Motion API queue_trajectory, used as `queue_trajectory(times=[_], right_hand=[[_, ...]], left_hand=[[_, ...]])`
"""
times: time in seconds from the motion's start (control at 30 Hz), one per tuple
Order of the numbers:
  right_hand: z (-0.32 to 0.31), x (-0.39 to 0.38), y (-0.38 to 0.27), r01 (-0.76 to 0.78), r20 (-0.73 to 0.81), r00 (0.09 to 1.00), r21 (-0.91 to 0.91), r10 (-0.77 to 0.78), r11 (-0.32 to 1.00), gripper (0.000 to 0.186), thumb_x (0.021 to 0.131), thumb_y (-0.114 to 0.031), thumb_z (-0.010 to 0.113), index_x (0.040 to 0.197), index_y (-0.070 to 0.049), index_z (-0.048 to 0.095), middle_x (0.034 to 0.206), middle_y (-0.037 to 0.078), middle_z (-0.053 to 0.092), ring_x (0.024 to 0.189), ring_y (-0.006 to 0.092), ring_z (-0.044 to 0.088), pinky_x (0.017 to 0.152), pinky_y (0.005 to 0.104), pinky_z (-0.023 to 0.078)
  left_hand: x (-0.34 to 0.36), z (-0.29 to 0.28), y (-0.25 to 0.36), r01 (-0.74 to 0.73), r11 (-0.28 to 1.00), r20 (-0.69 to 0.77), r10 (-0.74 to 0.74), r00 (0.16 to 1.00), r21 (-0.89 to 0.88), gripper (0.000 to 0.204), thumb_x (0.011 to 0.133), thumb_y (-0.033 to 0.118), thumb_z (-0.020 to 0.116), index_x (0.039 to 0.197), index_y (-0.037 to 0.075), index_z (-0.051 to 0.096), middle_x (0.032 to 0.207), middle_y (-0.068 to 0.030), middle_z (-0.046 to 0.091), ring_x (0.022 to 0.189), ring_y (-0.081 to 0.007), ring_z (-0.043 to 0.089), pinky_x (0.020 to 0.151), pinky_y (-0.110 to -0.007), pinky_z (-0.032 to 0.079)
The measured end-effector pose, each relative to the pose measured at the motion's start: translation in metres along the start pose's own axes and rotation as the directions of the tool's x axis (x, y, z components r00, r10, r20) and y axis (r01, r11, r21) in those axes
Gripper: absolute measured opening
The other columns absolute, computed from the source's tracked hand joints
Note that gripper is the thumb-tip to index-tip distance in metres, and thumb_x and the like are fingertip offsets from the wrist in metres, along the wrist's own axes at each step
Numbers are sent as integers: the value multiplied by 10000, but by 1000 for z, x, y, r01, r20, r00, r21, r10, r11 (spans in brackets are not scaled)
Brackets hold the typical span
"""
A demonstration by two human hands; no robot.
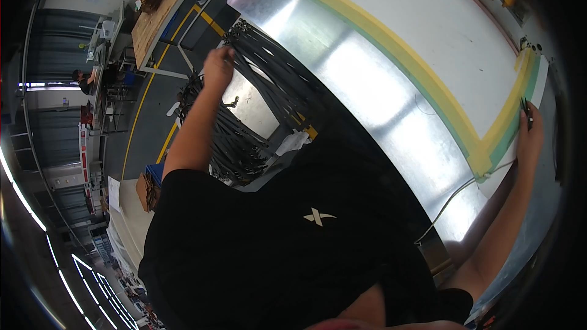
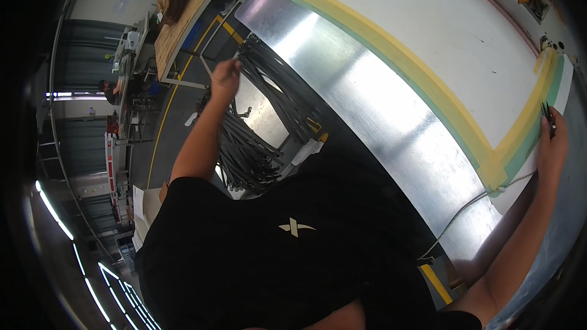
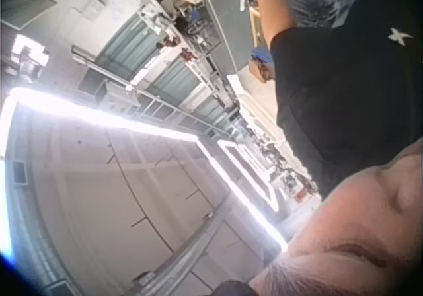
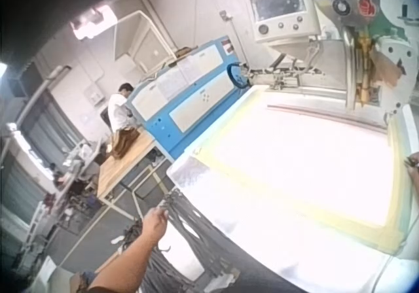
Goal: Sewing a zipper onto a piece of fabric using an industrial sewing machine.
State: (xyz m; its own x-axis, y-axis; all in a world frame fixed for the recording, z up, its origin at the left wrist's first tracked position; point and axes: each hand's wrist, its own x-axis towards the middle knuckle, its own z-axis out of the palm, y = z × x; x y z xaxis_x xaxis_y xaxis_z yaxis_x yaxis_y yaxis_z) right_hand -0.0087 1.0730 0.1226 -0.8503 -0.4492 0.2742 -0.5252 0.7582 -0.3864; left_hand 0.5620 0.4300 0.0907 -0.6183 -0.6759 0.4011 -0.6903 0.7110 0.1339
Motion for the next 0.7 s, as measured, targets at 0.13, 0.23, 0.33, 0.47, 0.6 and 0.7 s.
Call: queue_trajectory(times=[0.13,0.23,0.33,0.47,0.6,0.7], right_hand=[[-3,0,0,13,14,1000,-33,-12,999,401,1076,-233,610,1425,-34,625,1355,165,692,1176,279,679,1029,371,512],[-1,1,-13,18,12,1000,-8,-18,1000,397,1077,-227,610,1424,-37,627,1340,167,695,1161,276,679,1015,368,515],[-5,-2,-8,-24,20,1000,-4,24,1000,401,1077,-233,612,1429,-41,625,1323,156,700,1140,256,677,1009,363,515],[3,-1,17,-32,40,999,46,31,998,410,1081,-247,613,1440,-49,621,1301,142,704,1125,235,672,1003,355,515],[10,8,40,4,31,999,61,-6,998,417,1086,-274,610,1443,-58,625,1283,130,706,1111,221,671,987,347,519],[1,10,44,-62,105,993,17,60,998,469,1104,-351,557,1491,-87,588,1348,130,681,1163,240,663,1024,358,503]], left_hand=[[-70,47,44,121,991,362,-131,923,50,297,1058,311,590,1209,92,723,1124,-238,664,1044,-436,691,900,-521,558],[-89,69,49,170,974,470,-221,855,149,322,1069,318,558,1271,100,681,1117,-219,664,1064,-412,696,904,-510,566],[-82,93,36,144,975,449,-206,870,169,321,1056,271,567,1309,104,673,1134,-208,672,1069,-403,699,908,-501,572],[-66,78,41,110,990,482,-141,865,91,441,999,170,634,1424,54,610,1193,-237,673,1107,-422,690,965,-501,555],[-78,71,7,186,966,565,-257,784,182,540,939,161,681,1463,62,592,1218,-237,710,1154,-421,686,1008,-489,549],[-106,75,-52,141,947,618,-296,729,287,314,940,236,641,1143,28,763,1088,-230,764,1042,-423,727,953,-486,577]])
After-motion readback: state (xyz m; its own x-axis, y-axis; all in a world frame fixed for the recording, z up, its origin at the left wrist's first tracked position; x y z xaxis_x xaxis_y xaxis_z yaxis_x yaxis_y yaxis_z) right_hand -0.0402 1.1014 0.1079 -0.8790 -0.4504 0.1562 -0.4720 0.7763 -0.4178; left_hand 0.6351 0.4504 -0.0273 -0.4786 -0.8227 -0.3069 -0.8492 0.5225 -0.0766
